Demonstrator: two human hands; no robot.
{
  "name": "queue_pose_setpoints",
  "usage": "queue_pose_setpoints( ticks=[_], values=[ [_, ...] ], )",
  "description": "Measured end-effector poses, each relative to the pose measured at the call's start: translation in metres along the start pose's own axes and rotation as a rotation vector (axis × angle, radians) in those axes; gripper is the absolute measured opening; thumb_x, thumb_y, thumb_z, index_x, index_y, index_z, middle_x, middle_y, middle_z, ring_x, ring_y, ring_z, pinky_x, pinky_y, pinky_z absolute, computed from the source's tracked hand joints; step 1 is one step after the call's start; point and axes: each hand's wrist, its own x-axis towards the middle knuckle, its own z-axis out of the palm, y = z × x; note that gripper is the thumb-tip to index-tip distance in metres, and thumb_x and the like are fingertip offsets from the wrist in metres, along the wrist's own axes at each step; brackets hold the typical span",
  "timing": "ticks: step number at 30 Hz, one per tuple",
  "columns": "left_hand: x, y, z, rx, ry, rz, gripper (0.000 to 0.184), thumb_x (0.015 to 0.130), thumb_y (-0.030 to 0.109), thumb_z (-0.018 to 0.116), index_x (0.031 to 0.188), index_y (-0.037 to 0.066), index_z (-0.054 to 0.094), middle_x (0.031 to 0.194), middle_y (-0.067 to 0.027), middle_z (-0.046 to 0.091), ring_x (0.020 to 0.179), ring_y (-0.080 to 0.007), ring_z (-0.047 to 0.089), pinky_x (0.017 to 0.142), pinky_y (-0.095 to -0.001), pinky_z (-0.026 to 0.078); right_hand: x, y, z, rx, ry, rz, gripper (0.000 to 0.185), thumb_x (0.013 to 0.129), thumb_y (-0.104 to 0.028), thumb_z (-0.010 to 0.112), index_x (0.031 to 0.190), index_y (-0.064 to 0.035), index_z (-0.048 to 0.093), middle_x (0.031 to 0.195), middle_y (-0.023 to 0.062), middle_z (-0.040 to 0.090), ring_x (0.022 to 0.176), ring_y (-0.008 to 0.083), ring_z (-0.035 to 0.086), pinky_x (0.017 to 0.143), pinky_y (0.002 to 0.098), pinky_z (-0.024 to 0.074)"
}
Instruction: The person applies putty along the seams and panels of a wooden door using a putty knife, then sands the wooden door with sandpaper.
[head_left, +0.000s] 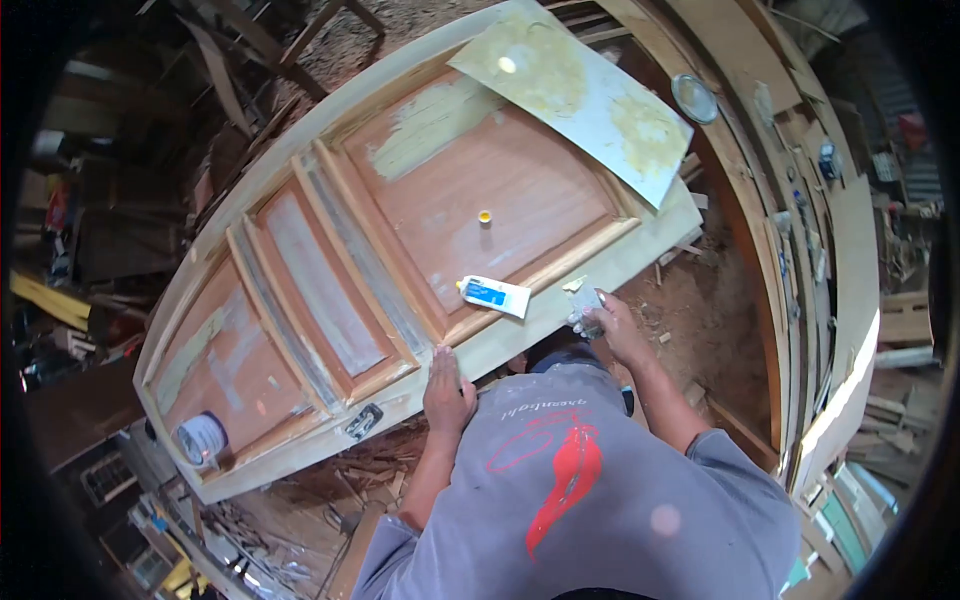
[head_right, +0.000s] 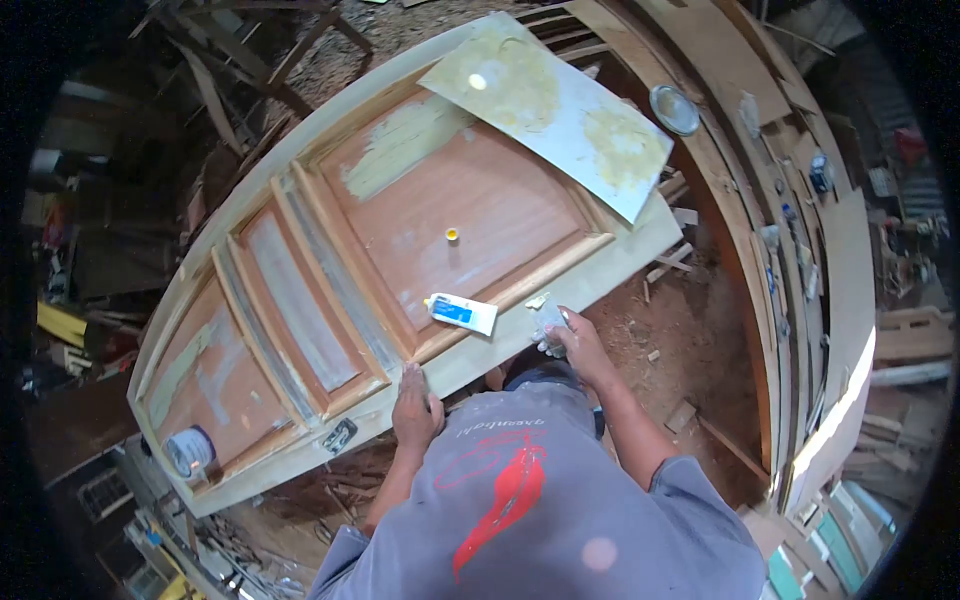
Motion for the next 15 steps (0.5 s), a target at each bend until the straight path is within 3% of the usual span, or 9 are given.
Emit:
queue_pose_setpoints(
  ticks=[4,7,10,14,15],
  values=[
    [0.002,-0.004,-0.002,-0.123,0.145,-0.04,0.052,0.091,0.004,0.064,0.142,-0.008,0.061,0.141,-0.0285,0.066,0.134,-0.0427,0.063,0.115,-0.0469,0.05,-0.033,-0.01,0.017,0.055,0.064,0.038,0.036,0.102,-0.011,0.057,0.134,0.0028,0.066,0.106,0.008,0.075,0.094,0.0142,0.068,0.085,0.0328,0.0554],
    [0.006,-0.01,-0.001,-0.32,0.188,-0.249,0.042,0.094,0.005,0.065,0.134,-0.005,0.069,0.13,-0.0253,0.073,0.126,-0.0387,0.069,0.111,-0.0448,0.053,-0.052,-0.012,0.035,0.047,0.075,0.045,0.037,0.103,-0.013,0.056,0.135,0.0028,0.066,0.106,0.0092,0.076,0.094,0.0151,0.069,0.085,0.0335,0.0557],
    [0.004,-0.012,-0.003,-0.426,0.229,-0.296,0.036,0.094,0.006,0.066,0.128,-0.005,0.072,0.124,-0.024,0.076,0.122,-0.0362,0.072,0.109,-0.0428,0.053,-0.066,-0.009,0.048,0.063,0.057,0.038,0.039,0.108,-0.02,0.051,0.137,0.0029,0.065,0.108,0.0098,0.076,0.094,0.0156,0.069,0.086,0.0339,0.0557],
    [-0.015,-0.017,0.009,-0.535,0.274,-0.26,0.04,0.088,0.005,0.07,0.128,-0.002,0.07,0.136,-0.0239,0.07,0.127,-0.0388,0.067,0.111,-0.0451,0.052,-0.066,0.004,0.065,-0.041,0.016,0.067,0.049,0.113,-0.031,0.045,0.14,0.0041,0.065,0.109,0.0116,0.076,0.098,0.0192,0.071,0.091,0.0359,0.056],
    [-0.018,-0.014,0.003,-0.547,0.228,-0.272,0.04,0.086,0.005,0.071,0.126,-0.001,0.07,0.139,-0.0232,0.068,0.13,-0.0386,0.065,0.112,-0.0448,0.051,-0.061,0.012,0.069,-0.116,-0.014,-0.016,0.051,0.115,-0.035,0.046,0.144,0.0029,0.064,0.118,0.0115,0.075,0.103,0.0214,0.071,0.096,0.0375,0.0557]
  ],
)
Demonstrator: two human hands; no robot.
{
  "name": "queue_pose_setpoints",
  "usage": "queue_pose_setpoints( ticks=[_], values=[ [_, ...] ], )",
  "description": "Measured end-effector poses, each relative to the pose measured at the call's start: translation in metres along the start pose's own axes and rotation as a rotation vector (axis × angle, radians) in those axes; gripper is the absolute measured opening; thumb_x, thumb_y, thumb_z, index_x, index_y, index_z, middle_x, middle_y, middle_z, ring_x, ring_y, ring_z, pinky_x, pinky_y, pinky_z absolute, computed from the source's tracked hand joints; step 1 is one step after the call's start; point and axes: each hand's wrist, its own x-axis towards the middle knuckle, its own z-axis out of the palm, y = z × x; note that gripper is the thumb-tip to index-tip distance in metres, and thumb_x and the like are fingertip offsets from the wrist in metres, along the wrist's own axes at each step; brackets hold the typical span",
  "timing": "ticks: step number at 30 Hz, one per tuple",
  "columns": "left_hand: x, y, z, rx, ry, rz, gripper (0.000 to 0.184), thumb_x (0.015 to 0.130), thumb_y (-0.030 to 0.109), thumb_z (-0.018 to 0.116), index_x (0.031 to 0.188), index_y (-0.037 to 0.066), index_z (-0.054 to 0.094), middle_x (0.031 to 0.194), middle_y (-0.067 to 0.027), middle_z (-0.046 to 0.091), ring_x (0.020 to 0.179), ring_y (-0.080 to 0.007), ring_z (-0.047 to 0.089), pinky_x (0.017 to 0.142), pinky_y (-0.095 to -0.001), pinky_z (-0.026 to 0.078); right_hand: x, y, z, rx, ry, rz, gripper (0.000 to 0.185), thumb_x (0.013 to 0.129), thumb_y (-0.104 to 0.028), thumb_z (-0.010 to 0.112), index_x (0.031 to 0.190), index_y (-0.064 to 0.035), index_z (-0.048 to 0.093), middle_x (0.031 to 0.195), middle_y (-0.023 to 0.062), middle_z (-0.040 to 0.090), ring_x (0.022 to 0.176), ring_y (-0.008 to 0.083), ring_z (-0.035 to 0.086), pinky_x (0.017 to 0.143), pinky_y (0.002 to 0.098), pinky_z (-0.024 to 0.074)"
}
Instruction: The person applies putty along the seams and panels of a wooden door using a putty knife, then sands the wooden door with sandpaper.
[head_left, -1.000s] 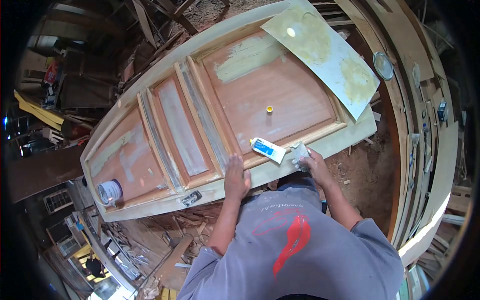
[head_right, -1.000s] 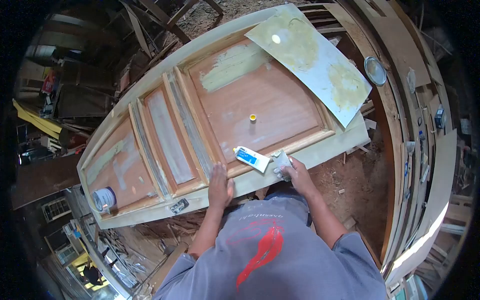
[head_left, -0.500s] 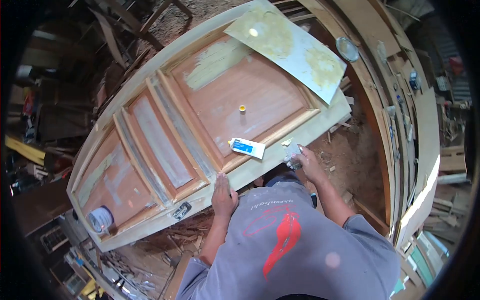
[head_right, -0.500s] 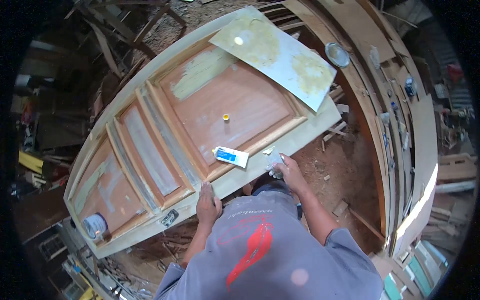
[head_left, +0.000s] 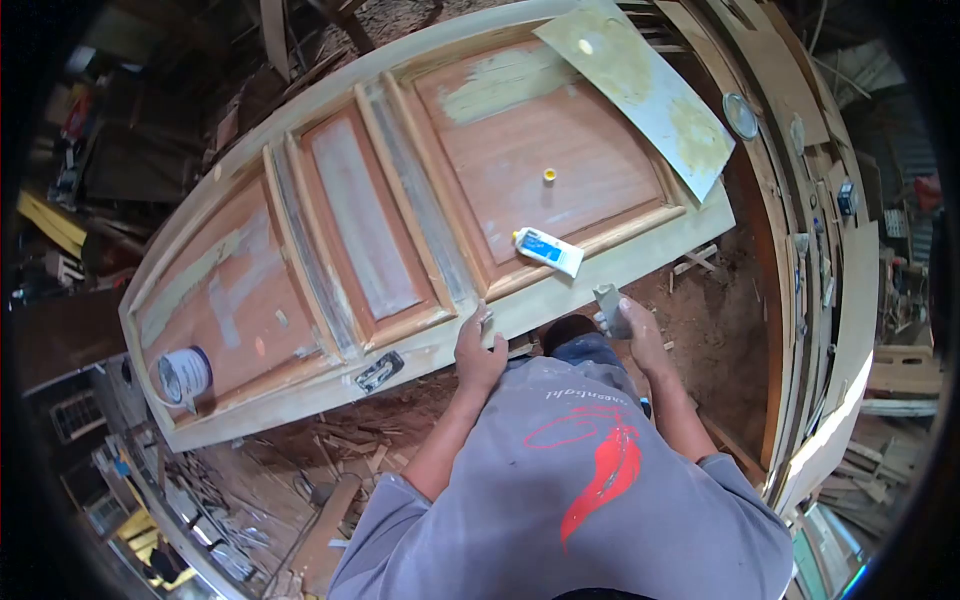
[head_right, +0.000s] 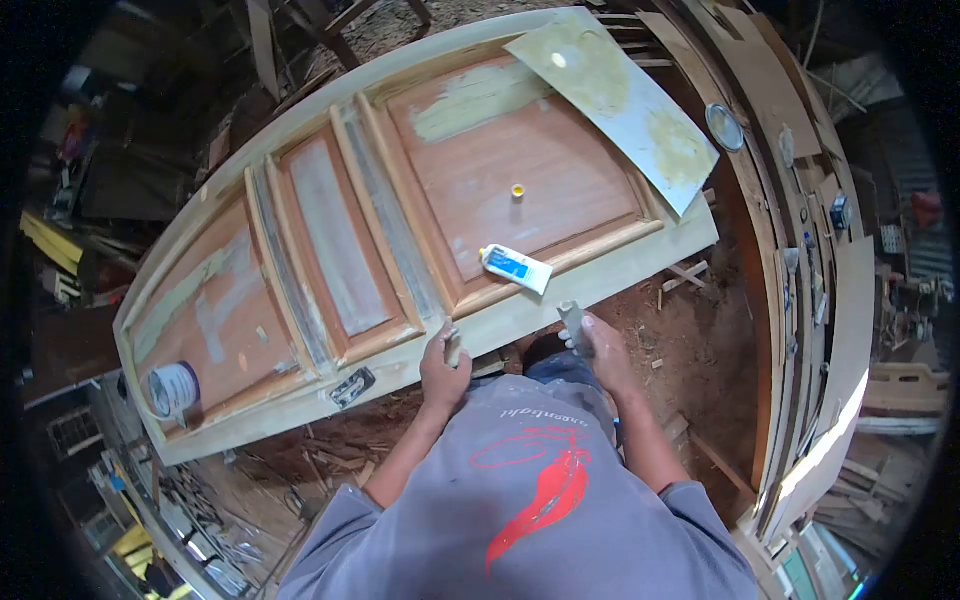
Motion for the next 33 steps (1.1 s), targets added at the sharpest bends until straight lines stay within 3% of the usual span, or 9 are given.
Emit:
queue_pose_setpoints(
  ticks=[3,4,7,10,20,23,26,29,33],
  values=[
    [-0.004,-0.003,-0.014,-0.005,-0.034,-0.036,0.037,0.087,0.004,0.071,0.124,-0.001,0.07,0.136,-0.0225,0.069,0.129,-0.0387,0.065,0.113,-0.0449,0.051,0.005,-0.029,0.046,-0.283,-0.074,-0.162,0.05,0.114,-0.035,0.05,0.147,-0.0008,0.064,0.126,0.0149,0.074,0.11,0.0256,0.07,0.1,0.0374,0.0545],
    [-0.009,-0.005,-0.017,-0.012,-0.01,-0.011,0.036,0.087,0.004,0.071,0.123,-0.001,0.07,0.135,-0.0224,0.07,0.129,-0.0389,0.065,0.113,-0.0453,0.051,0.022,-0.018,0.052,-0.65,-0.106,-0.423,0.045,0.109,-0.031,0.061,0.15,-0.0124,0.065,0.122,0.0165,0.07,0.107,0.0303,0.07,0.094,0.039,0.056],
    [-0.021,-0.009,-0.026,-0.033,0.06,0.028,0.032,0.089,0.005,0.071,0.12,-0.001,0.07,0.133,-0.0223,0.07,0.128,-0.0394,0.065,0.112,-0.0463,0.051,0.034,-0.042,0.095,-0.999,-0.248,-0.401,0.047,0.1,-0.025,0.072,0.146,-0.0215,0.068,0.111,0.0176,0.065,0.103,0.0356,0.067,0.087,0.0442,0.057],
    [-0.032,-0.015,-0.035,-0.051,0.126,0.001,0.029,0.09,0.005,0.072,0.118,-0.001,0.07,0.132,-0.022,0.07,0.128,-0.0399,0.065,0.112,-0.047,0.051,0.062,-0.023,0.124,-1.155,-0.264,-0.704,0.051,0.092,-0.02,0.078,0.142,-0.0248,0.07,0.106,0.0167,0.06,0.095,0.0363,0.068,0.079,0.0483,0.0578],
    [-0.058,-0.028,-0.045,-0.092,0.248,-0.042,0.024,0.091,0.007,0.071,0.114,-0.001,0.071,0.129,-0.0203,0.072,0.124,-0.0393,0.068,0.107,-0.0458,0.054,0.078,-0.021,0.174,-1.329,-0.359,-0.639,0.046,0.086,-0.02,0.078,0.131,-0.0129,0.074,0.111,0.024,0.066,0.09,0.043,0.073,0.079,0.0509,0.0621],
    [-0.056,-0.027,-0.049,-0.122,0.218,-0.045,0.025,0.091,0.005,0.071,0.115,-0.002,0.071,0.129,-0.0209,0.072,0.125,-0.0382,0.068,0.108,-0.0439,0.054,0.09,-0.039,0.187,-1.531,-0.409,-0.511,0.036,0.086,-0.025,0.08,0.119,-0.0104,0.08,0.104,0.0244,0.073,0.094,0.0429,0.074,0.085,0.0509,0.0619],
    [-0.052,-0.026,-0.057,-0.145,0.222,-0.027,0.026,0.091,0.004,0.071,0.115,-0.003,0.07,0.129,-0.0214,0.072,0.125,-0.0378,0.068,0.108,-0.043,0.053,0.104,-0.06,0.19,-1.486,-0.571,-0.118,0.031,0.089,-0.032,0.079,0.111,-0.0095,0.083,0.1,0.0242,0.077,0.1,0.0409,0.075,0.091,0.0505,0.0606],
    [-0.051,-0.028,-0.061,-0.149,0.242,-0.012,0.026,0.091,0.005,0.07,0.115,-0.002,0.07,0.127,-0.0216,0.072,0.122,-0.0396,0.069,0.106,-0.044,0.055,0.093,-0.07,0.182,-1.24,-0.412,-0.305,0.036,0.093,-0.035,0.075,0.118,-0.01,0.082,0.103,0.0236,0.078,0.105,0.0386,0.075,0.095,0.0494,0.0596],
    [-0.048,-0.031,-0.063,-0.145,0.206,-0.004,0.026,0.091,0.005,0.069,0.115,-0.002,0.07,0.127,-0.0218,0.071,0.121,-0.0404,0.069,0.105,-0.0445,0.056,0.093,-0.04,0.181,-1.322,-0.409,-0.348,0.041,0.092,-0.037,0.075,0.124,-0.012,0.08,0.108,0.0219,0.078,0.104,0.0397,0.075,0.096,0.0496,0.0592]
  ],
)
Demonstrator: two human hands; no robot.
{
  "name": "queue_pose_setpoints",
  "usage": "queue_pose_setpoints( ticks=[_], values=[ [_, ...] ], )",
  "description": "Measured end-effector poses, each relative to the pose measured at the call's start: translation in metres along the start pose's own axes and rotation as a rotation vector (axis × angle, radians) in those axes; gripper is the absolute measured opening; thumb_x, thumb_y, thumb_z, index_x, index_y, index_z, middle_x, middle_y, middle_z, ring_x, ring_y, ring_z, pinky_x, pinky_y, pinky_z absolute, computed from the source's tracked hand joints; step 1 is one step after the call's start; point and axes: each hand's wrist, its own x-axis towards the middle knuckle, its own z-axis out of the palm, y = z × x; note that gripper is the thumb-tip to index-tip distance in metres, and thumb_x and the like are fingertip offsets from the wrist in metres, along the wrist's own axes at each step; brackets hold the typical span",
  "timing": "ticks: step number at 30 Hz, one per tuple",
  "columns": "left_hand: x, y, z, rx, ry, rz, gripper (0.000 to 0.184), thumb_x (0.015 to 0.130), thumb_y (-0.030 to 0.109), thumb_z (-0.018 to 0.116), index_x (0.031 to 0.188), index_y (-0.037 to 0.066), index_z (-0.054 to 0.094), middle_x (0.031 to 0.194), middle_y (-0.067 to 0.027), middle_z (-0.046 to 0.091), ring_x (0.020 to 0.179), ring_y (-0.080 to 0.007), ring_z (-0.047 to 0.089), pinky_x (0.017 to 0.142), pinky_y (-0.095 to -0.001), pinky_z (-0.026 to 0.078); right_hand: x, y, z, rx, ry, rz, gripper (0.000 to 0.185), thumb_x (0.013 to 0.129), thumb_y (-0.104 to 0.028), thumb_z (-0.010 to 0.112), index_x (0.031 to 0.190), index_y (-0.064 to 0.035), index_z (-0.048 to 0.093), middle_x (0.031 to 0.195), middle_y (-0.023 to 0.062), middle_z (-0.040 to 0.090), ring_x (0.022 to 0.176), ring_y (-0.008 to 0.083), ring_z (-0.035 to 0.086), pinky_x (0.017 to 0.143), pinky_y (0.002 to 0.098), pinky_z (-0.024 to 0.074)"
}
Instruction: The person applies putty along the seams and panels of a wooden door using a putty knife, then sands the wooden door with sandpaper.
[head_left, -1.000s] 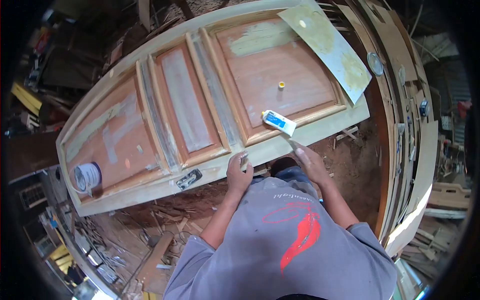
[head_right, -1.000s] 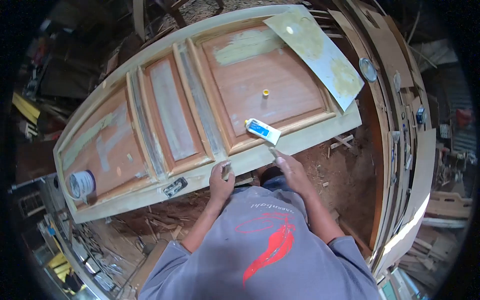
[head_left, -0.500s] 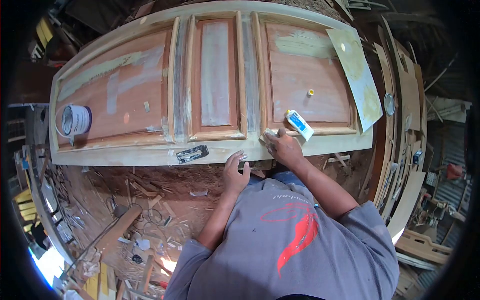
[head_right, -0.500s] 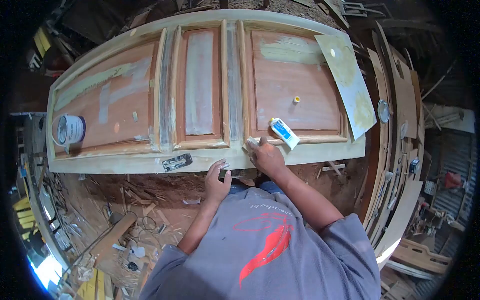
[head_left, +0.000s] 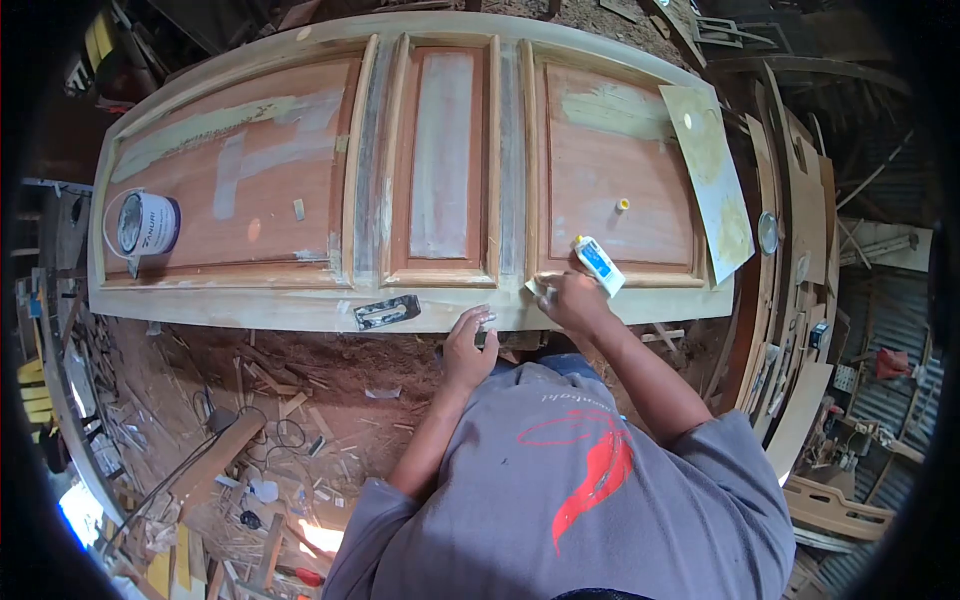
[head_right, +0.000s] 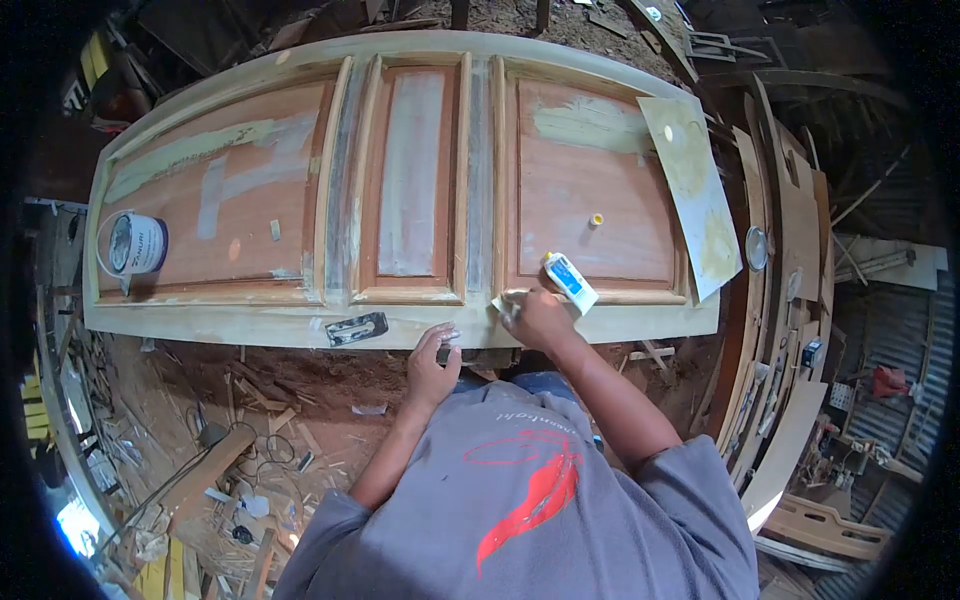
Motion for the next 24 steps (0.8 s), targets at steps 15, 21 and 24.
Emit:
queue_pose_setpoints(
  ticks=[15,21,24],
  values=[
    [0.019,0.003,-0.003,-0.038,-0.086,-0.062,0.026,0.095,0.008,0.069,0.12,0.001,0.07,0.132,-0.0171,0.071,0.119,-0.0329,0.072,0.096,-0.0381,0.061,-0.009,-0.013,-0.017,-0.134,-0.096,-0.065,0.038,0.092,-0.029,0.075,0.127,-0.0145,0.079,0.105,0.0224,0.074,0.102,0.0393,0.073,0.089,0.0483,0.0603],
    [0.019,-0.003,-0.002,-0.086,-0.104,-0.129,0.028,0.095,0.009,0.069,0.121,0.002,0.07,0.132,-0.0165,0.071,0.119,-0.0318,0.072,0.094,-0.0379,0.061,-0.017,-0.011,0.004,-0.176,0.04,-0.264,0.037,0.09,-0.017,0.074,0.127,-0.0172,0.079,0.107,0.0195,0.067,0.094,0.0365,0.074,0.083,0.0492,0.0607],
    [0.017,-0.007,-0.003,-0.069,-0.093,-0.099,0.028,0.094,0.009,0.07,0.121,0.001,0.07,0.132,-0.017,0.071,0.119,-0.033,0.071,0.096,-0.0386,0.06,-0.01,-0.006,0.004,-0.367,-0.087,-0.278,0.034,0.089,-0.014,0.072,0.123,-0.0161,0.08,0.11,0.0193,0.068,0.095,0.0353,0.074,0.083,0.0491,0.0608]
  ],
)
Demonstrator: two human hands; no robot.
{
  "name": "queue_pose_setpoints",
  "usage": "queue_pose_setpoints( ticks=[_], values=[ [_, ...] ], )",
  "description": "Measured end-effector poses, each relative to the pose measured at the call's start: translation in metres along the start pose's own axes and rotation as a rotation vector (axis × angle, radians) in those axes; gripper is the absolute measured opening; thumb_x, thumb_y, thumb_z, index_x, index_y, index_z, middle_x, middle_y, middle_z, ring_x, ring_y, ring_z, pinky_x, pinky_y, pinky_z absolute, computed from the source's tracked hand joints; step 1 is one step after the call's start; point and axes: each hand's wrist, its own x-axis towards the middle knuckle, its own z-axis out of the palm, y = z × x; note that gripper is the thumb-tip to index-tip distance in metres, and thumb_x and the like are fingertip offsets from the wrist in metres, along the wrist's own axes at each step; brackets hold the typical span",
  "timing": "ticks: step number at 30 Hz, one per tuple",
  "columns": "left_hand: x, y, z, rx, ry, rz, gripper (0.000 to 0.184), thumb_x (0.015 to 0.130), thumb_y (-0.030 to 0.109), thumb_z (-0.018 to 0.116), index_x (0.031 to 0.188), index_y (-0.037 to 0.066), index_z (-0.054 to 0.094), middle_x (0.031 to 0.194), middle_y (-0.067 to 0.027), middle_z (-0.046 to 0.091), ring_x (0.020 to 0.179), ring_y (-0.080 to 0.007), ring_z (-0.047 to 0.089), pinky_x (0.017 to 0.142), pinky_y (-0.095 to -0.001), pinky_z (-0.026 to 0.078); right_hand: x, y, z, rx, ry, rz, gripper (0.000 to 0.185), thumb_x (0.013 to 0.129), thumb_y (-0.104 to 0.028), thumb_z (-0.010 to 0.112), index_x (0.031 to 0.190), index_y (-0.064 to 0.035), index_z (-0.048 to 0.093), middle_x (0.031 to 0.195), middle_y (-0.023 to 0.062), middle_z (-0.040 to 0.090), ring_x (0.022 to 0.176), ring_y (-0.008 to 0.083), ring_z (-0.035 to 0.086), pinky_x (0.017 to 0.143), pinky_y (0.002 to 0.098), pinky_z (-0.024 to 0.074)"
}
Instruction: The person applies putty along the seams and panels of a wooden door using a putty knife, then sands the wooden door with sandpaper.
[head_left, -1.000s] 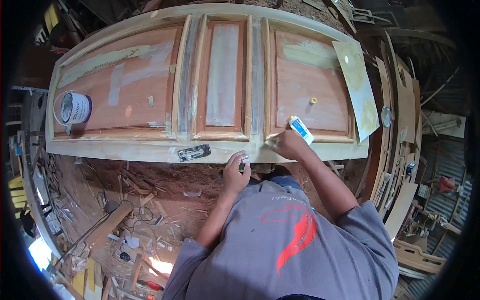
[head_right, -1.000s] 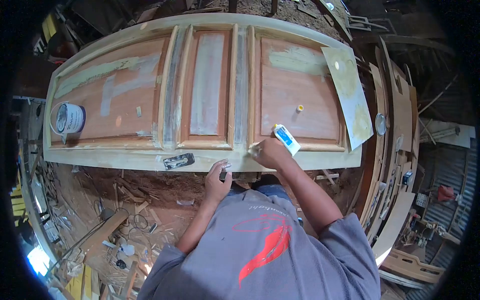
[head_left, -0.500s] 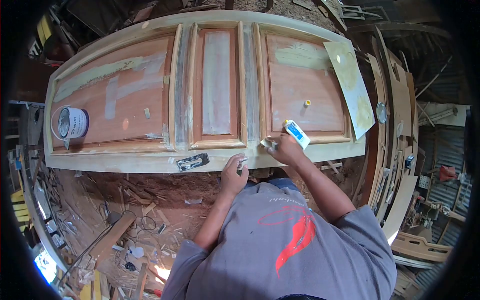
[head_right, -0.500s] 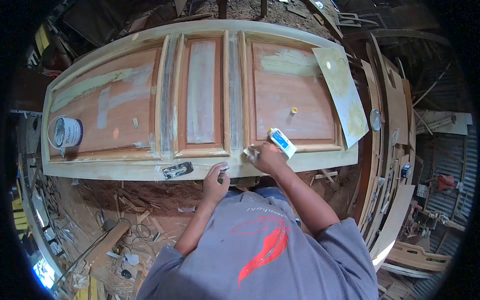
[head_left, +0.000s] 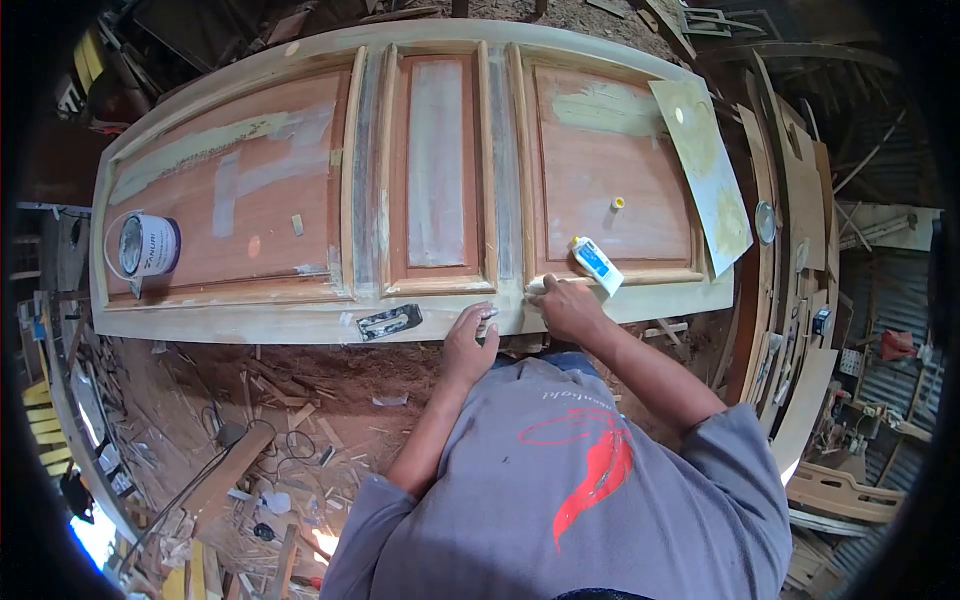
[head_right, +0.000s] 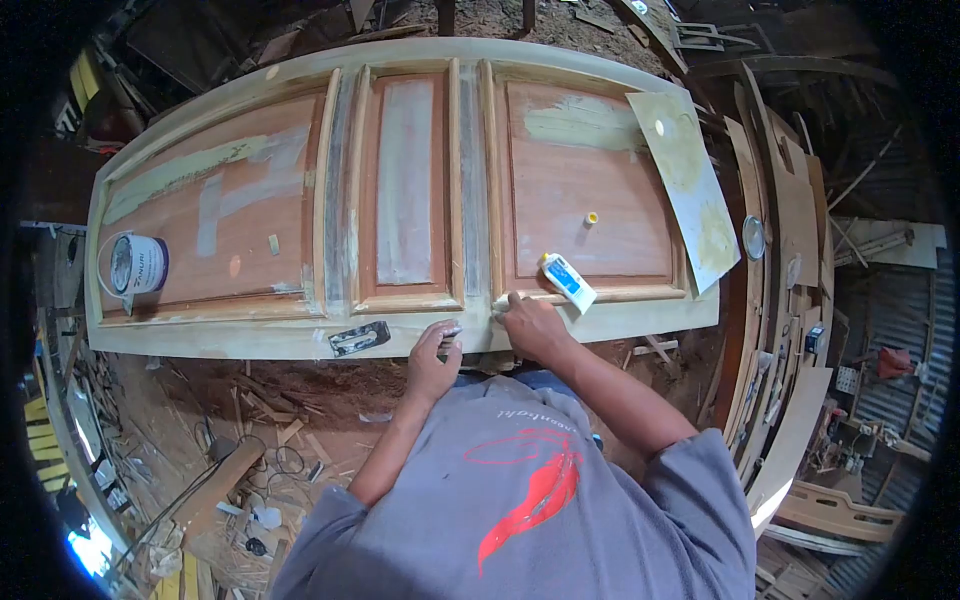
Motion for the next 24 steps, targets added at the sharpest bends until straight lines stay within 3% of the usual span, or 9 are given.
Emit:
queue_pose_setpoints(
  ticks=[2,8,9,12,15,18,21,24],
  values=[
    [-0.002,0.005,-0.002,-0.01,-0.009,-0.009,0.028,0.094,0.009,0.069,0.121,0.001,0.07,0.131,-0.0176,0.071,0.12,-0.0339,0.071,0.097,-0.0394,0.06,0.006,0.012,0.01,-0.142,-0.106,-0.063,0.029,0.089,-0.014,0.071,0.117,-0.013,0.08,0.113,0.0193,0.068,0.096,0.0349,0.075,0.083,0.0487,0.0609],
    [-0.004,-0.002,0.003,0.043,0.031,0.06,0.031,0.093,0.008,0.069,0.124,0.002,0.069,0.127,-0.0186,0.072,0.116,-0.0363,0.072,0.096,-0.0423,0.059,0.005,-0.006,-0.035,0.062,-0.021,0.004,0.019,0.084,-0.015,0.071,0.098,-0.0068,0.081,0.11,0.0209,0.073,0.102,0.0368,0.075,0.087,0.0483,0.0606],
    [-0.002,-0.001,0.006,0.059,0.039,0.081,0.033,0.093,0.008,0.069,0.126,0.003,0.068,0.125,-0.0187,0.073,0.113,-0.0368,0.073,0.096,-0.0425,0.06,0.006,-0.003,-0.028,0.018,-0.056,0.008,0.021,0.084,-0.015,0.072,0.101,-0.0081,0.082,0.11,0.0212,0.073,0.103,0.0368,0.075,0.087,0.0482,0.0606],
    [0.005,0.019,0.008,-0.025,-0.141,-0.195,0.052,0.091,0.011,0.07,0.142,0.006,0.059,0.117,-0.0215,0.074,0.102,-0.0401,0.074,0.094,-0.0462,0.06,0.009,0.005,-0.009,-0.063,-0.17,0.007,0.027,0.083,-0.018,0.074,0.108,-0.0124,0.082,0.11,0.0219,0.073,0.103,0.0369,0.075,0.088,0.0482,0.0604],
    [0.018,0.021,0.022,0.038,-0.235,-0.137,0.075,0.089,0.014,0.07,0.159,0.01,0.043,0.11,-0.0241,0.074,0.095,-0.0423,0.075,0.094,-0.05,0.059,-0.011,0.017,-0.014,0.013,-0.22,0.039,0.035,0.082,-0.022,0.077,0.117,-0.0166,0.081,0.111,0.0219,0.073,0.102,0.0373,0.074,0.09,0.0489,0.0598],
    [0.027,0.027,0.035,0.069,-0.378,-0.152,0.09,0.086,0.015,0.07,0.167,0.012,0.031,0.116,-0.0271,0.073,0.099,-0.0426,0.074,0.096,-0.0523,0.058,-0.045,0.031,-0.006,0.176,-0.113,0.122,0.041,0.082,-0.027,0.079,0.123,-0.0187,0.08,0.108,0.0208,0.073,0.103,0.0378,0.073,0.092,0.0498,0.0589],
    [0.024,0.01,0.058,0.196,-0.249,0.024,0.095,0.084,0.016,0.07,0.169,0.011,0.027,0.127,-0.0278,0.071,0.099,-0.042,0.074,0.097,-0.0517,0.057,-0.072,0.038,-0.006,0.286,-0.072,0.206,0.045,0.083,-0.03,0.08,0.127,-0.0192,0.079,0.107,0.0197,0.073,0.104,0.0385,0.072,0.094,0.0499,0.0582],
    [0.022,0.004,0.057,0.054,-0.31,-0.088,0.097,0.083,0.016,0.071,0.168,0.009,0.026,0.138,-0.0266,0.068,0.1,-0.0396,0.075,0.097,-0.0496,0.058,-0.094,0.043,0.0,0.337,-0.054,0.284,0.048,0.084,-0.032,0.081,0.13,-0.0194,0.078,0.108,0.0193,0.072,0.106,0.0387,0.071,0.095,0.0495,0.0579]
  ],
)
